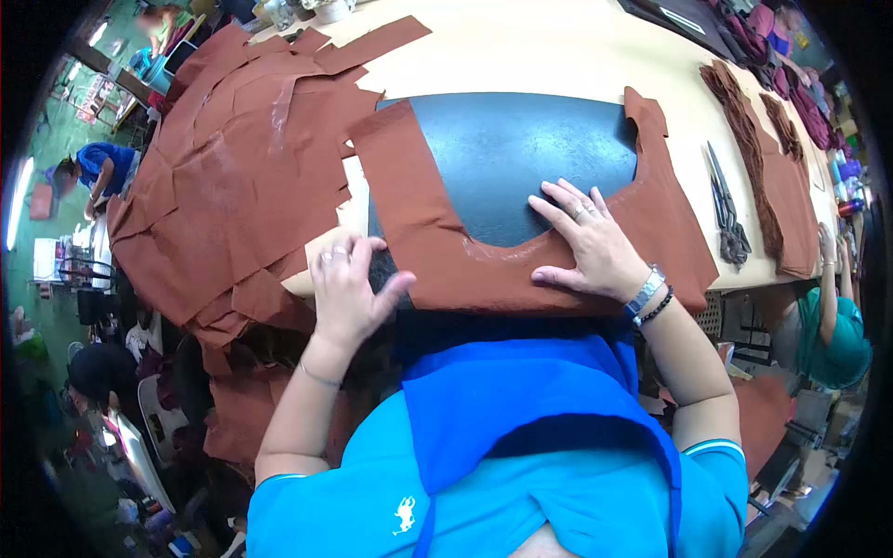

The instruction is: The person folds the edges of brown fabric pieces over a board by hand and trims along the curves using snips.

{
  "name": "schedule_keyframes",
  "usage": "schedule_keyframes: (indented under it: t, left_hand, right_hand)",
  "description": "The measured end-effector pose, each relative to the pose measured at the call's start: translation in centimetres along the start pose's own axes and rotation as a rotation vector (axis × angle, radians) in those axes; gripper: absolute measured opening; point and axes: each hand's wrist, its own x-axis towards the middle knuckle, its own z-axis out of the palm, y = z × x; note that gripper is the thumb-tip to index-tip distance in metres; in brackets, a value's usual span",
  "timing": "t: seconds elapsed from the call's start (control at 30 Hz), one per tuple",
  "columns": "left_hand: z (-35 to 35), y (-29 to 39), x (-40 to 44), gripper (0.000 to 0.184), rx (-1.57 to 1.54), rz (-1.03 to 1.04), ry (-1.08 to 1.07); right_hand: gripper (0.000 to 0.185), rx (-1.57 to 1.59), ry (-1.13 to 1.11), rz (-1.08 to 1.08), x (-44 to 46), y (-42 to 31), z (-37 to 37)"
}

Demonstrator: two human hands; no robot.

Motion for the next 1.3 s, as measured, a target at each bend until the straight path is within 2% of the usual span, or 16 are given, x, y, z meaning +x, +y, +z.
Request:
schedule_keyframes:
  t: [0.1,0.27,0.37,0.43,0.5,0.57,0.6,0.67,0.73,0.8,0.83,0.97,1.03,1.07,1.17,1.3]
  left_hand:
    - [0.3,2.8,-1.9,0.068,-0.002,0.019,0.127]
    - [1.2,4.3,-0.6,0.031,-0.127,-0.034,0.101]
    - [1.1,3.4,0.6,0.025,-0.853,-0.406,-0.049]
    - [0.9,2.3,1.2,0.031,-1.298,-0.318,0.241]
    - [-1.4,0.5,1.1,0.037,-1.569,-0.78,0.476]
    - [-4.1,-6.6,-1.5,0.043,-1.731,-0.769,0.384]
    - [-4.6,-14.8,-4.5,0.047,-2.172,-0.792,0.523]
    - [-8.9,-23.0,-10.4,0.052,-2.335,-0.671,0.652]
    - [-15.4,-21.6,-16.1,0.054,-1.767,-0.531,0.595]
    - [-20.5,-23.7,-21.5,0.053,-1.363,-0.78,0.932]
    - [-23.1,-25.8,-24.0,0.051,-1.187,-1.065,1.305]
    - [-32.5,-25.0,-32.7,0.049,-0.459,-0.817,1.955]
    - [-34.2,-19.7,-30.3,0.048,-0.156,-0.805,1.997]
    - [-34.9,-19.3,-30.5,0.05,0.136,-0.725,1.859]
    - [-33.4,-20.8,-30.9,0.052,0.781,-1.045,1.27]
    - [-21.5,-28.4,-28.5,0.054,0.519,-0.899,0.942]
  right_hand:
    - [0.087,-0.031,0.005,0.112,0.2,-0.7,1.1]
    - [0.082,-0.006,0.063,0.224,2.3,-1.8,2.4]
    - [0.077,0.17,0.064,0.207,3.0,-2.2,1.9]
    - [0.072,0.414,0.147,0.128,3.6,-1.2,1.9]
    - [0.064,0.464,0.232,0.092,4.2,-0.5,0.7]
    - [0.061,0.456,0.311,0.089,5.2,0.9,0.0]
    - [0.061,0.597,0.203,0.247,5.6,0.9,-1.2]
    - [0.059,0.384,0.36,0.12,6.4,3.9,-0.1]
    - [0.059,0.274,0.412,0.142,6.4,5.1,0.4]
    - [0.062,0.227,0.383,0.174,6.1,6.0,1.6]
    - [0.066,0.261,0.351,0.193,5.8,6.4,2.5]
    - [0.067,0.289,0.292,0.214,5.8,7.2,2.7]
    - [0.065,0.243,0.286,0.217,5.8,7.2,2.9]
    - [0.065,0.221,0.284,0.218,5.9,7.4,3.0]
    - [0.064,0.213,0.263,0.219,6.0,7.2,2.8]
    - [0.065,0.237,0.309,0.163,5.8,7.0,2.8]
